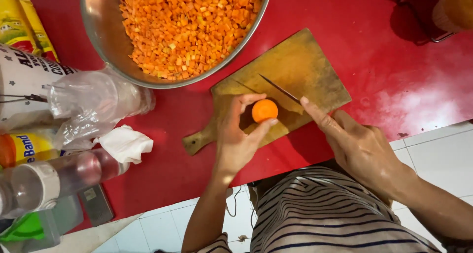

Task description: Dicing carrots into small cubes on a wooden cutting board using a knife

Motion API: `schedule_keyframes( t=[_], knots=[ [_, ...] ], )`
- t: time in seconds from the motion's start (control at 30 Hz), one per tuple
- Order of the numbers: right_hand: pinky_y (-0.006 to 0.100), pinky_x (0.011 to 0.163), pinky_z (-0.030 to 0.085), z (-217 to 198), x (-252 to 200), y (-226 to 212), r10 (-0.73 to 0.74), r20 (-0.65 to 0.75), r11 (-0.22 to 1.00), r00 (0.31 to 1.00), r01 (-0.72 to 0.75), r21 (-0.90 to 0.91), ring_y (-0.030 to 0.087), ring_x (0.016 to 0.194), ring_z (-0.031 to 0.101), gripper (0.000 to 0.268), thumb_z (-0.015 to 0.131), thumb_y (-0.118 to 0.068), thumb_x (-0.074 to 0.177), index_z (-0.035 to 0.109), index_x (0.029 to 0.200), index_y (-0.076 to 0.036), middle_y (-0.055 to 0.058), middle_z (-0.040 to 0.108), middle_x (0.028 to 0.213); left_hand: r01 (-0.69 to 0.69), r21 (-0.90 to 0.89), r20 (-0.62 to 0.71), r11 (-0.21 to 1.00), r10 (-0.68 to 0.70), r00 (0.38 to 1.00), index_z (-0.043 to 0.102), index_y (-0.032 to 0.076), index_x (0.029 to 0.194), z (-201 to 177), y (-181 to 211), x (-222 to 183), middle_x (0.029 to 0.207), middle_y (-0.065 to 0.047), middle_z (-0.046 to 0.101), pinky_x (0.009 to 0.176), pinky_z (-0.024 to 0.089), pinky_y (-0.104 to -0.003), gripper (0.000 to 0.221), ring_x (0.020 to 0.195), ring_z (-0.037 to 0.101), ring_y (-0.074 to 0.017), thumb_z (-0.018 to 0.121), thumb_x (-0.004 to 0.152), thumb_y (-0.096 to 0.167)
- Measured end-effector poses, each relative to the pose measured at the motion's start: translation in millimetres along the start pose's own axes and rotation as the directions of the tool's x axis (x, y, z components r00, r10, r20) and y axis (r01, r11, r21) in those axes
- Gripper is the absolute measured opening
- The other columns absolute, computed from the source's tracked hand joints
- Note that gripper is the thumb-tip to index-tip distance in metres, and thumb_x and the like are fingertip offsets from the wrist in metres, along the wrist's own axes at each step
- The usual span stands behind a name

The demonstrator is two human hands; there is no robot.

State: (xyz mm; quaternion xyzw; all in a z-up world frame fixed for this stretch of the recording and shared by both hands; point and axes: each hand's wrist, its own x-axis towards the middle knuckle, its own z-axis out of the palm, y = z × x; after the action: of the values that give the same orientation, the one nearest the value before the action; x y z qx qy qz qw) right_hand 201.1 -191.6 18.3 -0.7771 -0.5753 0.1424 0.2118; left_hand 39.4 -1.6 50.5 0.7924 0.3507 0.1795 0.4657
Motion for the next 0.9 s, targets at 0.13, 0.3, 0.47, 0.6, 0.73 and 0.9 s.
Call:
schedule_keyframes(
  t=[0.13,0.3,0.47,0.6,0.73,0.9],
  knots=[
    [0.033,0.028,0.041,5,-10,2,-0.032,0.022,0.999,0.999,0.032,0.0,0.017,0.037,0.032,0.068,0.054,-0.013,0.105,0.024,0.164,-0.029,0.002,0.047,0.081,-0.105,-0.069,-0.148,0.992,0.094,0.984,0.06,0.008,0.126,10,-12,-4,0.131,-0.01,0.068,0.107,0.051,-0.035,0.043,0.125,0.064,-0.0237,0.073,0.091,0.03],
    [0.037,0.028,0.044,1,-13,-5,-0.037,0.049,0.998,0.998,0.039,-0.053,0.022,0.038,0.035,0.067,0.053,-0.012,0.103,0.03,0.163,-0.03,0.001,0.047,0.084,-0.097,-0.101,-0.304,0.99,0.062,0.951,0.063,0.007,0.113,30,-21,-6,0.109,-0.006,0.064,0.082,0.052,-0.028,0.029,0.097,0.062,-0.017,0.075,0.094,0.026],
    [0.044,0.029,0.046,2,-21,-8,0.04,0.131,0.99,0.991,-0.022,-0.139,0.03,0.035,0.042,0.076,0.054,-0.014,0.095,0.028,0.163,-0.037,0.0,0.048,0.082,-0.129,-0.33,-0.247,0.935,0.047,0.968,0.063,0.007,0.107,32,-19,1,0.111,-0.01,0.069,0.095,0.059,-0.029,0.025,0.106,0.069,-0.02,0.08,0.089,0.01],
    [0.037,0.028,0.042,5,-28,-12,-0.049,0.015,0.981,0.999,0.051,-0.185,0.022,0.036,0.034,0.085,0.052,0.006,0.086,0.035,0.162,-0.028,0.0,0.043,0.081,-0.186,-0.25,-0.262,0.95,0.118,0.958,0.062,0.007,0.103,32,-15,4,0.105,-0.008,0.065,0.088,0.057,-0.029,0.018,0.099,0.066,-0.0189,0.076,0.092,0.01],
    [0.031,0.031,0.039,-3,-25,-19,-0.125,-0.062,0.968,0.99,0.107,-0.228,0.014,0.041,0.026,0.081,0.05,0.013,0.086,0.042,0.159,-0.019,-0.001,0.037,0.076,-0.183,-0.165,-0.279,0.969,0.132,0.951,0.061,0.008,0.1,31,-12,6,0.1,-0.005,0.064,0.079,0.053,-0.028,0.018,0.091,0.063,-0.0163,0.076,0.092,0.014],
    [0.033,0.031,0.043,5,-34,-17,-0.081,0.045,0.957,0.996,0.09,-0.274,0.017,0.038,0.035,0.093,0.052,0.012,0.081,0.028,0.164,-0.022,0.0,0.042,0.08,-0.125,-0.205,-0.275,0.971,0.066,0.959,0.062,0.008,0.101,35,-18,3,0.101,-0.005,0.062,0.078,0.054,-0.027,0.02,0.09,0.062,-0.0155,0.077,0.09,0.015]
  ],
)
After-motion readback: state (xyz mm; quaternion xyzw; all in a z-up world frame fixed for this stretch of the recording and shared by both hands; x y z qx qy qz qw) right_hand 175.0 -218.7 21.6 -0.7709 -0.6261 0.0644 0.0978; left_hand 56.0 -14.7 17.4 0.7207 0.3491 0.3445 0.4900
